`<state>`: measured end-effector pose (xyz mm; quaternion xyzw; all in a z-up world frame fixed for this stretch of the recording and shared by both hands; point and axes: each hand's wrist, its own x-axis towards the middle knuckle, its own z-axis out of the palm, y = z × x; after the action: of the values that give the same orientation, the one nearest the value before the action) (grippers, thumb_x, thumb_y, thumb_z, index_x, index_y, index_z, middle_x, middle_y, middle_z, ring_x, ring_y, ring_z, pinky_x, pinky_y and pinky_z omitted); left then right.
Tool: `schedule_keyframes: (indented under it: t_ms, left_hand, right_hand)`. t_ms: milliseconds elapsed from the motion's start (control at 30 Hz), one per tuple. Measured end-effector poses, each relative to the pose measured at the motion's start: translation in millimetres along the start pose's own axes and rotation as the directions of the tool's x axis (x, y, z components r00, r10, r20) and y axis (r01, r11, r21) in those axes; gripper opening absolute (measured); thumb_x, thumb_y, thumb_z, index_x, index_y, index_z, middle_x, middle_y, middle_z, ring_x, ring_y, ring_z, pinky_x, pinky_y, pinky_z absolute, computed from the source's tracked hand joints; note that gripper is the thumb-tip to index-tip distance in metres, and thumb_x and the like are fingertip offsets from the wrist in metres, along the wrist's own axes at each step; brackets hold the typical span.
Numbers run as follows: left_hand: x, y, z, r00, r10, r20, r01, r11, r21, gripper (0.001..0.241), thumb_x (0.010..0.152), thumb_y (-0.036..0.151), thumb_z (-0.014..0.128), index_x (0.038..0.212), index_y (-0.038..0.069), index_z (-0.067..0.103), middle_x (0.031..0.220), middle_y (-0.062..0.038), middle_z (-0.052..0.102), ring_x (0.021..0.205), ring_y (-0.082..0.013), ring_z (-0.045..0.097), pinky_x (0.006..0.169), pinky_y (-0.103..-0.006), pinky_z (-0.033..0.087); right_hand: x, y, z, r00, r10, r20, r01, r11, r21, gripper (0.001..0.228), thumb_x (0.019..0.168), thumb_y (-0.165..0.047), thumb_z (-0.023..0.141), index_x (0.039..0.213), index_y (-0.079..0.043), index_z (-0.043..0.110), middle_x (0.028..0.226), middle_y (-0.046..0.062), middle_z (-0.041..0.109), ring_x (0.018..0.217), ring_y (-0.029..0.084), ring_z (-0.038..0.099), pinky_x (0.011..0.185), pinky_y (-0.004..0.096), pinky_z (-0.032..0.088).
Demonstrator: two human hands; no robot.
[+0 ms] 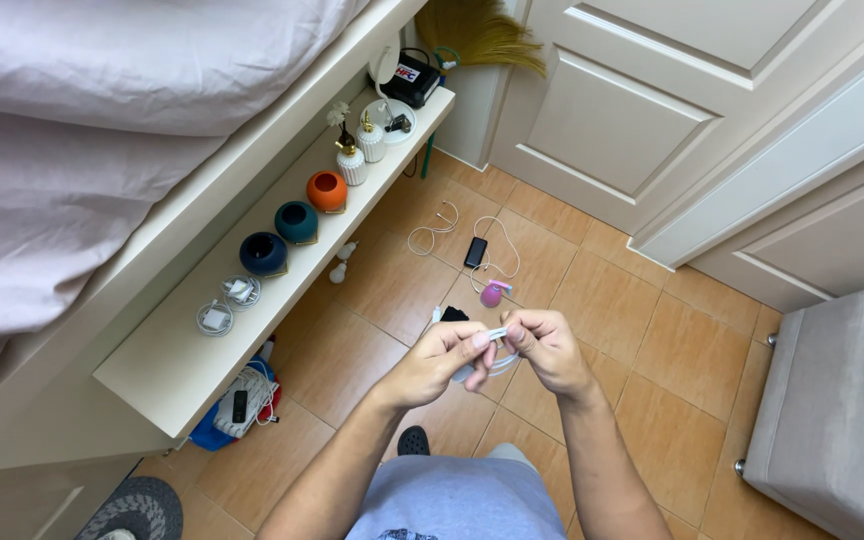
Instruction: Winding and organizing USB charging cables in a bedroom.
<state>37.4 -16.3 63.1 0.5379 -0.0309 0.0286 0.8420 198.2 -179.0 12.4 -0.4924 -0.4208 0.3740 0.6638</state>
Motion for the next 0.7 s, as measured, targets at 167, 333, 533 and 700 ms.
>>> schedule_keyframes:
  t_ms: [167, 333, 533, 700]
  left_hand:
    - [1.8, 37.8, 12.6, 0.976, -0.015, 0.217, 0.007, 0.999, 0.04, 0.034, 0.112, 0.034, 0.046, 0.096, 0.006, 0.056, 0.08, -0.006, 0.065, 0.075, -0.0124, 0.065, 0.074, -0.0276, 0.052]
    - [9.4, -1.0, 24.1, 0.983, 0.014, 0.183, -0.009, 1.0, -0.03, 0.037, 0.116, 0.034, 0.047, 0.093, 0.006, 0.054, 0.07, -0.004, 0.058, 0.057, -0.0081, 0.049, 0.06, -0.024, 0.041]
    - [37.0, -4.6, 88.0, 0.976, 0.186, -0.115, -0.204, 0.964, -0.169, 0.037, 0.108, 0.036, 0.048, 0.092, 0.005, 0.056, 0.084, -0.009, 0.066, 0.052, -0.0069, 0.037, 0.053, -0.0206, 0.034]
    - [59.1, -32.0, 126.3, 0.953, 0.24, -0.184, -0.291, 0.895, -0.339, 0.039, 0.114, 0.035, 0.046, 0.094, 0.003, 0.057, 0.061, -0.001, 0.046, 0.056, -0.0093, 0.039, 0.062, -0.025, 0.039]
  right_hand:
    - [8.2, -26.4, 3.4, 0.997, -0.034, 0.063, 0.014, 0.956, 0.293, 0.04, 0.103, -0.033, 0.067, 0.077, -0.003, 0.06, 0.075, -0.002, 0.05, 0.072, 0.008, 0.042, 0.063, 0.025, 0.033]
    - [18.1, -51.3, -16.4, 0.989, -0.082, 0.12, 0.052, 0.97, 0.236, 0.041, 0.105, -0.033, 0.068, 0.079, -0.003, 0.061, 0.075, -0.001, 0.052, 0.074, 0.008, 0.043, 0.066, 0.025, 0.034]
    - [2.5, -61.9, -49.6, 0.982, -0.04, 0.185, -0.011, 0.963, 0.268, 0.04, 0.103, -0.035, 0.066, 0.079, -0.003, 0.061, 0.078, 0.003, 0.061, 0.071, 0.012, 0.05, 0.063, 0.027, 0.037]
    - [-39.5, -59.2, -80.6, 0.994, 0.041, 0.097, -0.07, 0.948, 0.31, 0.041, 0.107, -0.038, 0.061, 0.084, -0.004, 0.062, 0.072, -0.002, 0.054, 0.061, 0.004, 0.038, 0.055, 0.022, 0.029]
